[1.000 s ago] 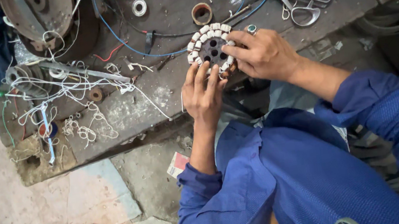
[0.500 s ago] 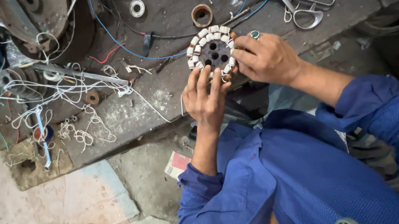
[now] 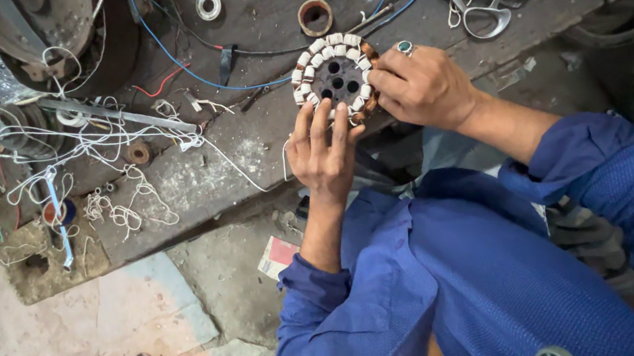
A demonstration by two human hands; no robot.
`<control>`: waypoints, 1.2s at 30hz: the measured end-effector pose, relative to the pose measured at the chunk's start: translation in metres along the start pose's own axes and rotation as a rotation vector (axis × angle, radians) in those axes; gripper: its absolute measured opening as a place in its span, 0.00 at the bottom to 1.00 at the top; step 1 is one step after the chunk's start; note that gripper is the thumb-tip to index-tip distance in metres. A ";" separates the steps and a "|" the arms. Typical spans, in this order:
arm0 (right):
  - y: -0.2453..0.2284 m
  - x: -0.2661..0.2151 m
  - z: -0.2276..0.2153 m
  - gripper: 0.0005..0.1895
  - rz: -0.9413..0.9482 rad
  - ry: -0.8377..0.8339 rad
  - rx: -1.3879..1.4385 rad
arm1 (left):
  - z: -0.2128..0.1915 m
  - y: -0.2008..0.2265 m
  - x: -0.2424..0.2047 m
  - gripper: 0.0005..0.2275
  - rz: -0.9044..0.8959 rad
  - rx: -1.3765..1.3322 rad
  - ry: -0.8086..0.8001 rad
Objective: The person winds white insulated wire around the slots of a circular motor stator core. They use both hands to guide the wire through the slots and pull it tight, repeating the process to build up the coil layers.
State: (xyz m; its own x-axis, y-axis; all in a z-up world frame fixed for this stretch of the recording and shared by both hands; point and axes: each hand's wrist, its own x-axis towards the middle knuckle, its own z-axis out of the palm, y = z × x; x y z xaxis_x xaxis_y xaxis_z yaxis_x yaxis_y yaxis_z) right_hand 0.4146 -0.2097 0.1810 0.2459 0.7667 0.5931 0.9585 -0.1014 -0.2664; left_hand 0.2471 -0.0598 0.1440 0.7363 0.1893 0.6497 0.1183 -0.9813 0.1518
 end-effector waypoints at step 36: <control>0.003 -0.003 0.000 0.11 -0.013 0.024 -0.016 | -0.003 0.009 0.008 0.14 -0.035 -0.037 0.031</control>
State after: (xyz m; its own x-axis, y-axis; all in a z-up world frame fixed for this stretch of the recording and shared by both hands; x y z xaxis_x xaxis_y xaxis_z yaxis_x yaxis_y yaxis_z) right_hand 0.4165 -0.2120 0.1788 0.2368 0.7526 0.6145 0.9638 -0.1022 -0.2462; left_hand 0.2518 -0.0666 0.1530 0.7113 0.2246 0.6660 0.1183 -0.9723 0.2016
